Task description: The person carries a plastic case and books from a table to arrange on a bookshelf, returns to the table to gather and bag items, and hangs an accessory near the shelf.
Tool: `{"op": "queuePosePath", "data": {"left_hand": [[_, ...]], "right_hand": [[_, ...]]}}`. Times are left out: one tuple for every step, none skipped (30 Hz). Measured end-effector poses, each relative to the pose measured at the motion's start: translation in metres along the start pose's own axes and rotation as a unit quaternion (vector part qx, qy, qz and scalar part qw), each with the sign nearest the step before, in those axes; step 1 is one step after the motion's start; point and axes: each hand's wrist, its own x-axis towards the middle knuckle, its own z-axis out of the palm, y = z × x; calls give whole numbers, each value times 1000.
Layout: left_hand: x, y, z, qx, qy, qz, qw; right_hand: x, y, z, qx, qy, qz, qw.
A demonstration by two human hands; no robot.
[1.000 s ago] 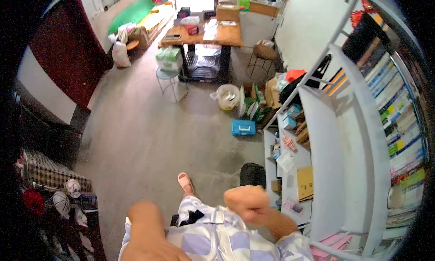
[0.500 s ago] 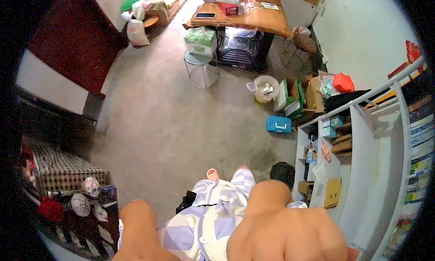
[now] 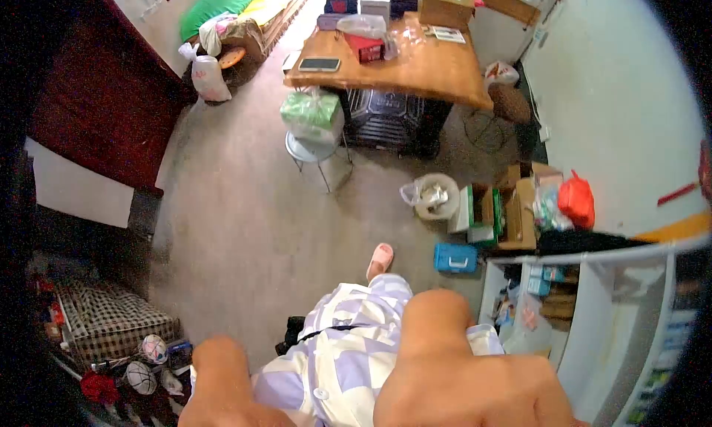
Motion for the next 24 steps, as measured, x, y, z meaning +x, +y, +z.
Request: {"op": "queuePosePath", "data": {"left_hand": [[19, 6, -22, 7, -14, -13, 1000], [36, 16, -44, 18, -30, -39, 999], [49, 27, -64, 29, -47, -66, 996], [49, 37, -85, 72, -40, -72, 994], [50, 44, -102, 65, 4, -57, 996], [51, 50, -116, 56, 47, -41, 997], [56, 56, -120, 110, 136, -18, 984], [62, 62, -127, 162, 223, 3, 961], [73, 67, -147, 181, 247, 23, 952], [76, 75, -173, 159, 213, 28, 964], [75, 83, -204, 134, 180, 32, 974], [80, 91, -227, 105, 146, 35, 983], [88, 96, -236, 119, 247, 34, 961], [93, 103, -256, 129, 262, 42, 956], [98, 111, -279, 138, 274, 49, 951], [104, 119, -302, 147, 289, 55, 944], [111, 127, -326, 172, 290, 70, 939], [118, 135, -347, 179, 299, 76, 934], [126, 144, -366, 188, 307, 86, 929], [132, 151, -384, 196, 318, 96, 923], [136, 157, -403, 198, 329, 104, 917], [140, 163, -419, 208, 332, 107, 914], [140, 169, -432, 219, 338, 113, 908], [139, 173, -443, 228, 348, 119, 901]], "right_hand": [[9, -13, -17, 8, 11, 10, 1000], [17, -25, -33, 15, 22, 19, 999], [25, -35, -48, 22, 32, 27, 999], [32, -43, -65, 32, 31, 27, 999], [39, -50, -81, 42, 29, 28, 998], [45, -57, -97, 50, 28, 30, 998], [51, -65, -113, 56, 36, 40, 997], [57, -72, -128, 60, 42, 49, 996], [63, -79, -145, 63, 47, 56, 995], [69, -84, -161, 58, 53, 57, 995], [74, -89, -176, 52, 62, 57, 995], [78, -93, -190, 43, 72, 58, 995], [82, -96, -204, 37, 79, 60, 994], [86, -99, -218, 26, 83, 65, 994], [92, -101, -233, 13, 87, 69, 994], [98, -103, -248, 0, 86, 69, 994], [105, -103, -264, -10, 85, 69, 994], [112, -104, -281, -17, 80, 72, 994], [118, -104, -299, -27, 62, 73, 995], [123, -104, -316, -34, 45, 74, 996], [126, -105, -334, -37, 28, 77, 996], [125, -108, -350, -99, 41, 53, 993], [116, -113, -361, -157, 55, 29, 986], [107, -126, -383, -200, 51, 70, 976]]}}
